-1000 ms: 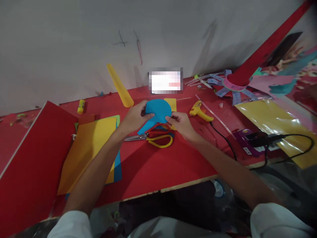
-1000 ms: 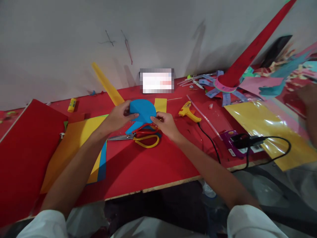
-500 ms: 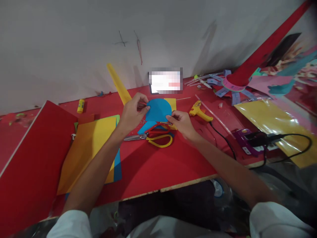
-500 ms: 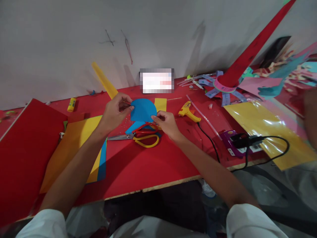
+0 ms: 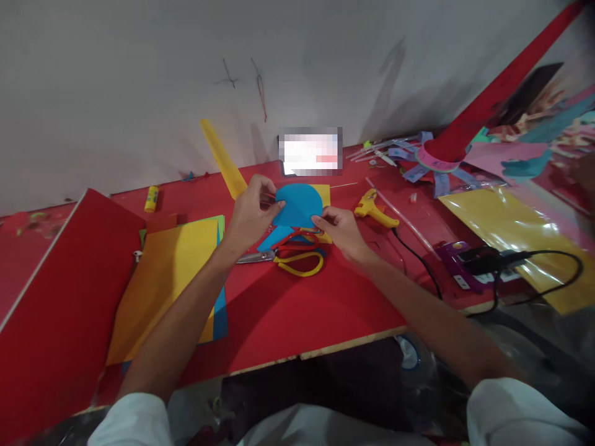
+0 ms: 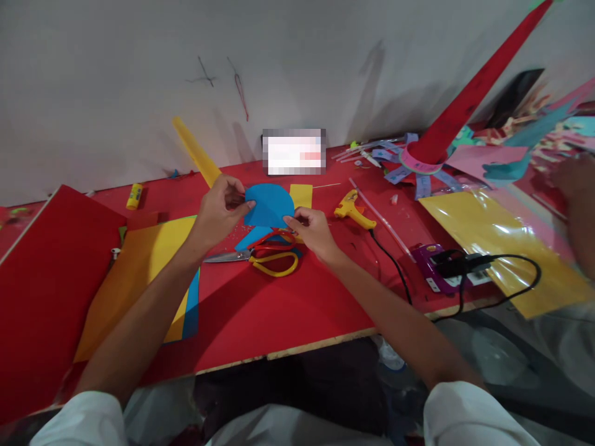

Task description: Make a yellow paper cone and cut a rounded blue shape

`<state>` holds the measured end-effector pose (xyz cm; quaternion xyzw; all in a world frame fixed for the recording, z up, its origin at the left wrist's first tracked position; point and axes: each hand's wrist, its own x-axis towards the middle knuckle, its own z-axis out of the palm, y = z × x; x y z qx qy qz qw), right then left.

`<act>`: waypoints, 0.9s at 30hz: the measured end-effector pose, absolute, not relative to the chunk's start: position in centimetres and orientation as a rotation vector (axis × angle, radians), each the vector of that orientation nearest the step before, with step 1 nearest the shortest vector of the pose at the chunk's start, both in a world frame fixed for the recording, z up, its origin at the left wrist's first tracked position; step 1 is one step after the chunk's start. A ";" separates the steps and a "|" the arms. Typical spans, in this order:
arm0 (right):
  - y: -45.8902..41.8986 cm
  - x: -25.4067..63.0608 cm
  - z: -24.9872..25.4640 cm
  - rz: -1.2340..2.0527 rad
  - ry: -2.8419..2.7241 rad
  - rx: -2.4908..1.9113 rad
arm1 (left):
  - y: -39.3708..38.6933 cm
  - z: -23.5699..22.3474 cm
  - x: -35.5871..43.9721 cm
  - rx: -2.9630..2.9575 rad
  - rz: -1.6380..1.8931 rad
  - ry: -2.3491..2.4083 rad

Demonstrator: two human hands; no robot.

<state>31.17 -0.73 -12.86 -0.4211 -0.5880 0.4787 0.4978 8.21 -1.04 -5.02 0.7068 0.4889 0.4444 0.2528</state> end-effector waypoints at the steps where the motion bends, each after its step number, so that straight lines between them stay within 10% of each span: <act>1: -0.7 31.2 -12.8 1.162 -1.420 -1.016 | -1.1 -5.0 8.3 1.945 1.185 1.330; 27: -0.7 31.5 -12.9 1.161 -1.418 -1.012 | -1.8 -5.0 9.3 1.898 1.308 1.370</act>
